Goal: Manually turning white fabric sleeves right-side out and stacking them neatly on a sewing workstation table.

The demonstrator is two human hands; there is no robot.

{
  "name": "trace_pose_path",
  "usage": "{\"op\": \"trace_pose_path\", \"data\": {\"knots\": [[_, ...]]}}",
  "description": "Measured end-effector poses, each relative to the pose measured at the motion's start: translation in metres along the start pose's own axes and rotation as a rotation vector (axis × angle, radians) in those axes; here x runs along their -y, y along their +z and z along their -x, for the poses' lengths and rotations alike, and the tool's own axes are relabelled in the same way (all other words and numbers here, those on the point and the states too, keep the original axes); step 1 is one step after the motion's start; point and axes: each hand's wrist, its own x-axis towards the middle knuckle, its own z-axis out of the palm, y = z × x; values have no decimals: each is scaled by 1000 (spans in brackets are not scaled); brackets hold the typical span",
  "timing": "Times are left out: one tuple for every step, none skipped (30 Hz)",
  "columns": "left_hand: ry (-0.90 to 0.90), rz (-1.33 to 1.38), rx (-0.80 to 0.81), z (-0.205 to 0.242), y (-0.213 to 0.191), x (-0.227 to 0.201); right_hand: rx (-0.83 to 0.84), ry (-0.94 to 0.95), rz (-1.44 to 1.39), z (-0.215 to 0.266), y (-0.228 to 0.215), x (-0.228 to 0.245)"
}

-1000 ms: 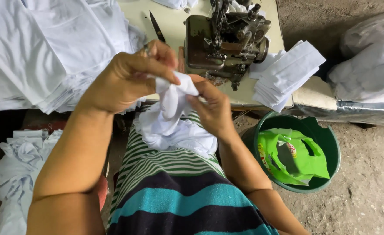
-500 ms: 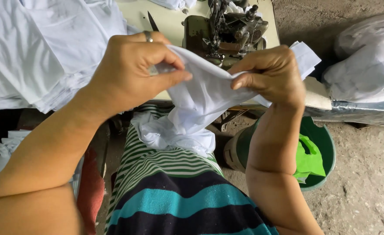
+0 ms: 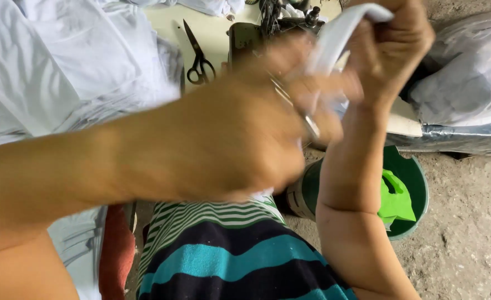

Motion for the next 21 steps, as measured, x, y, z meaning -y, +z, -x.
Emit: {"op": "trace_pose_path", "data": {"knots": [[74,20,186,-9,9,-8,36,21,31,1,13,11],[156,42,370,-18,18,-16,70,38,63,0,26,22],[156,40,370,-22,18,-9,70,37,63,3,26,24],[51,244,416,-27,19,-3,95,73,11,5,26,26],[-56,447,457,-31,19,4,120,110,-40,7,25,28],[-53,448,459,-30,18,14,117,109,-38,10,23,26],[-40,124,427,-29,17,25,35,188,-33,14,20,23],[-25,-200,385,-28,17,35,-47,265,-29,18,18,21],[-22,-198,386,-22,15,41,-50,265,-27,21,15,15],[-52,-441,338,-16,14,46,-58,227,-49,25,11,10],[-84,-684,285,-10,13,52,-66,189,-70,29,7,5],[-82,-680,285,-11,14,53,-68,191,-67,25,10,12],[-216,-484,310,-12,16,54,-25,167,-55,21,12,19],[-348,-292,328,-13,17,55,20,141,-43,16,15,26],[-347,-291,328,-23,12,52,19,141,-42,13,18,31],[-599,-67,419,-32,8,49,20,143,-51,11,21,36],[-844,170,505,-41,4,46,21,146,-60,8,24,41],[-845,172,507,-39,5,49,21,149,-60,8,31,44],[-822,147,483,-38,7,52,-63,130,-72,8,38,47],[-801,122,459,-36,8,54,-146,112,-84,8,45,49],[-803,125,460,-32,8,55,-145,116,-84,23,46,40]]}}
